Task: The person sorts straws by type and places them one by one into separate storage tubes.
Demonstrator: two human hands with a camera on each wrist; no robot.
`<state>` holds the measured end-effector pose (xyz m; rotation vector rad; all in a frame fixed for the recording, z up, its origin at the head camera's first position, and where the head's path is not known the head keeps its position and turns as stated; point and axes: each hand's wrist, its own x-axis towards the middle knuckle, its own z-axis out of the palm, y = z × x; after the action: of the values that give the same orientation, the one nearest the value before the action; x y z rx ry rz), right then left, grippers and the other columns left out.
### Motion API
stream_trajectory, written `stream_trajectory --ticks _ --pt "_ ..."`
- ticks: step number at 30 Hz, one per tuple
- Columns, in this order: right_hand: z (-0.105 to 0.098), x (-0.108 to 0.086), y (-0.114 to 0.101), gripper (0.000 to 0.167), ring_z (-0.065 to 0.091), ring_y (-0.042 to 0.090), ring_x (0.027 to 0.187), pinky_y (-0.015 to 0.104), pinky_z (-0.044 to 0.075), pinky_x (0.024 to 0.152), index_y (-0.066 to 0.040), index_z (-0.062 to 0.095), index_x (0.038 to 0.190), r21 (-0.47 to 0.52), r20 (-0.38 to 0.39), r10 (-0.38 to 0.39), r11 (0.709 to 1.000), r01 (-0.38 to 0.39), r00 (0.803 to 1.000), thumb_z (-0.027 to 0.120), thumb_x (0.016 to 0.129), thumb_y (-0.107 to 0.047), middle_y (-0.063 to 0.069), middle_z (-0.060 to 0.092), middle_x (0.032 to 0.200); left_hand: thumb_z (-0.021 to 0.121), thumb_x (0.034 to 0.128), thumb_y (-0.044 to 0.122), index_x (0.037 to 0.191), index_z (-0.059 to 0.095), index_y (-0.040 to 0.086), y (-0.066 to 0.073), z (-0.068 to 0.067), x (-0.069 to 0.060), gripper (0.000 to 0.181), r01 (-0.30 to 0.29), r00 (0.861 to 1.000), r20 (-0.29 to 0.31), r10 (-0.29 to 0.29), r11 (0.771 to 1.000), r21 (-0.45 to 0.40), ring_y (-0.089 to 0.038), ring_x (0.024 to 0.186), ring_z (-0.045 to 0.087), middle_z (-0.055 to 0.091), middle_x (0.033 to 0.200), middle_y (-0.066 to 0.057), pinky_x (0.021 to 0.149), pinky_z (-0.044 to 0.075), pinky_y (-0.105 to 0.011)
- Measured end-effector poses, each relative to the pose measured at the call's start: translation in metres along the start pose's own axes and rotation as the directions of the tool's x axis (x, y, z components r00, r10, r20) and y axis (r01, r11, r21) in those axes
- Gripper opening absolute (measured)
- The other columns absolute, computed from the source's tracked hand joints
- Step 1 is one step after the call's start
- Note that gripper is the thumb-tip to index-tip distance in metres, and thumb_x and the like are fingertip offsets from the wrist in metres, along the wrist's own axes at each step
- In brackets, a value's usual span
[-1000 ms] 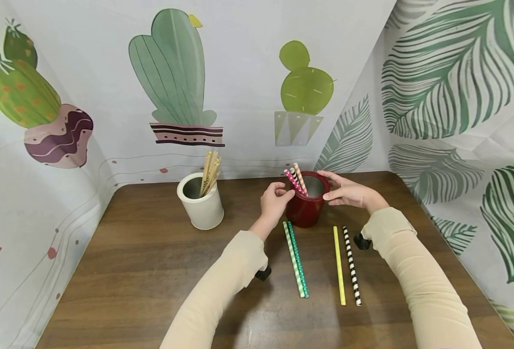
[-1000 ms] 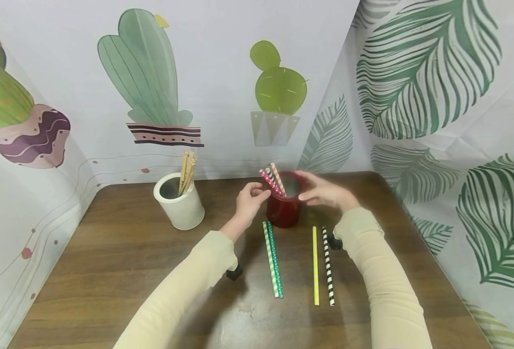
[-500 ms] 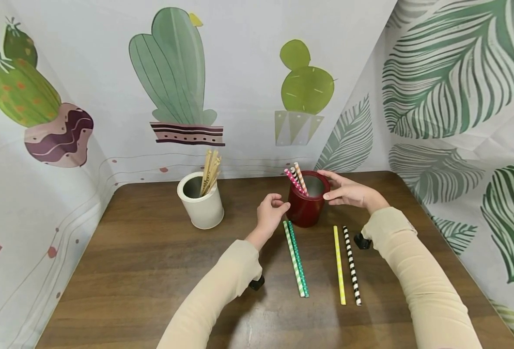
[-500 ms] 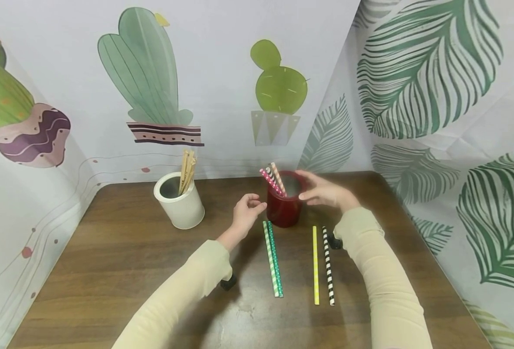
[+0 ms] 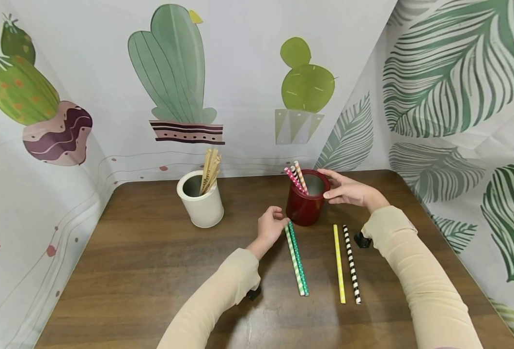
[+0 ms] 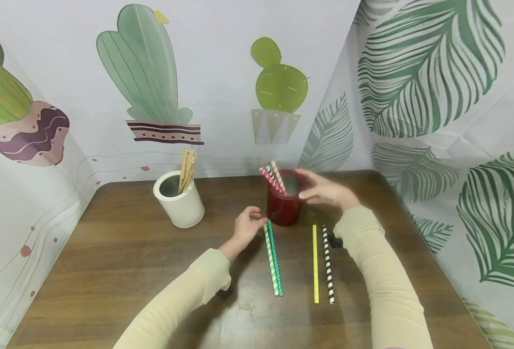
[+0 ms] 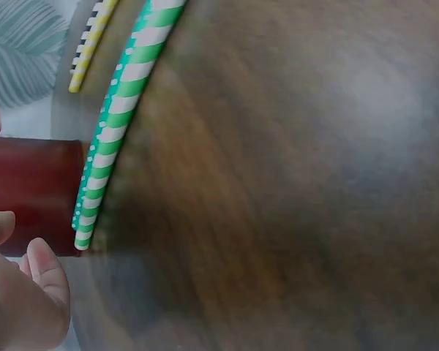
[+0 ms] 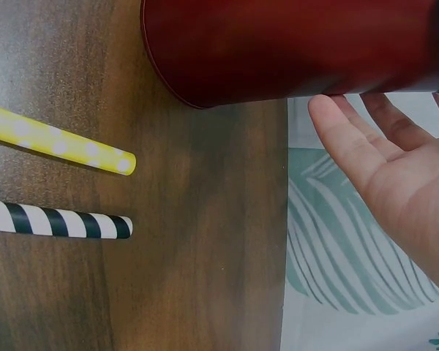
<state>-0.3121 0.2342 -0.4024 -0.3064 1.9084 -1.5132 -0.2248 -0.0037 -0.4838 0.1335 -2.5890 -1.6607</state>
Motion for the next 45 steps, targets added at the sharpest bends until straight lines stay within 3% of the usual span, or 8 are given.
stream_trajectory --ticks 15,23,26,31,37,39,44,45 --pt "0.0 0.001 -0.001 0.081 0.049 0.016 0.103 0.036 0.046 0.086 -0.027 0.009 0.142 0.003 0.001 0.002 1.0 -0.002 1.0 0.058 0.082 -0.006 0.016 0.011 0.146 0.073 0.0701 0.013 0.099 0.058 0.005 -0.019 0.01 -0.012 0.033 -0.006 0.999 0.04 0.001 0.991 0.132 -0.013 0.073 0.058 0.061 0.085 -0.004 0.067 0.046 -0.022" --pt "0.001 0.0 -0.001 0.082 0.05 0.015 0.102 0.042 0.043 0.091 -0.027 0.007 0.143 -0.006 0.002 0.003 1.0 -0.003 1.0 0.059 0.082 -0.007 0.015 0.011 0.146 0.073 0.07 0.015 0.098 0.057 0.006 -0.018 0.012 -0.018 0.033 -0.022 0.999 0.042 0.013 0.975 0.223 -0.018 0.078 0.056 0.061 0.085 -0.004 0.069 0.043 -0.025" --pt "0.002 -0.001 -0.002 0.082 0.05 0.015 0.102 0.044 0.041 0.093 -0.026 0.007 0.143 -0.009 0.004 0.003 1.0 -0.003 1.0 0.059 0.082 -0.007 0.015 0.011 0.146 0.072 0.0712 0.016 0.101 0.057 0.006 -0.017 0.014 -0.018 0.035 -0.015 0.998 0.055 0.001 0.968 0.25 -0.018 0.079 0.055 0.06 0.086 -0.004 0.069 0.044 -0.025" --pt "0.002 -0.002 -0.003 0.083 0.051 0.014 0.099 0.036 0.046 0.086 -0.025 0.006 0.143 -0.014 0.007 0.0 1.0 0.0 1.0 0.059 0.082 -0.007 0.016 0.011 0.145 0.072 0.0724 0.016 0.102 0.056 0.007 -0.017 0.014 -0.018 0.035 -0.011 0.998 0.068 -0.008 0.96 0.281 -0.017 0.078 0.055 0.059 0.086 -0.003 0.067 0.045 -0.025" --pt "0.002 -0.003 -0.003 0.083 0.051 0.013 0.098 0.032 0.047 0.083 -0.025 0.006 0.143 -0.01 0.011 -0.004 1.0 0.004 1.0 0.059 0.082 -0.006 0.016 0.011 0.145 0.073 0.0709 0.015 0.101 0.058 0.005 -0.02 0.014 -0.014 0.035 0.004 0.997 0.072 -0.024 0.964 0.265 -0.019 0.077 0.058 0.061 0.083 -0.004 0.068 0.048 -0.029" --pt "0.002 -0.003 -0.003 0.082 0.05 0.014 0.1 0.033 0.047 0.084 -0.025 0.007 0.143 -0.009 0.008 -0.002 1.0 0.002 1.0 0.059 0.082 -0.006 0.015 0.012 0.145 0.073 0.0712 0.018 0.101 0.058 0.005 -0.03 0.018 -0.009 0.035 -0.031 0.998 0.063 0.015 0.964 0.264 -0.017 0.073 0.058 0.062 0.08 -0.002 0.065 0.048 -0.027" --pt "0.003 -0.002 -0.003 0.082 0.047 0.016 0.106 0.038 0.045 0.088 -0.026 0.008 0.142 -0.007 0.0 0.002 1.0 -0.002 1.0 0.059 0.082 -0.006 0.013 0.013 0.145 0.072 0.0701 0.016 0.099 0.06 0.004 -0.028 0.019 -0.009 0.033 -0.011 0.999 0.036 0.0 0.957 0.289 -0.017 0.071 0.059 0.064 0.076 -0.002 0.063 0.049 -0.028" --pt "0.003 -0.002 -0.003 0.082 0.047 0.016 0.106 0.038 0.045 0.088 -0.026 0.008 0.142 -0.008 0.001 0.001 1.0 -0.001 1.0 0.059 0.082 -0.006 0.014 0.012 0.145 0.072 0.0693 0.011 0.099 0.06 0.003 -0.018 0.015 -0.014 0.033 0.031 0.998 0.039 -0.044 0.954 0.298 -0.019 0.072 0.06 0.065 0.077 -0.004 0.065 0.05 -0.03"
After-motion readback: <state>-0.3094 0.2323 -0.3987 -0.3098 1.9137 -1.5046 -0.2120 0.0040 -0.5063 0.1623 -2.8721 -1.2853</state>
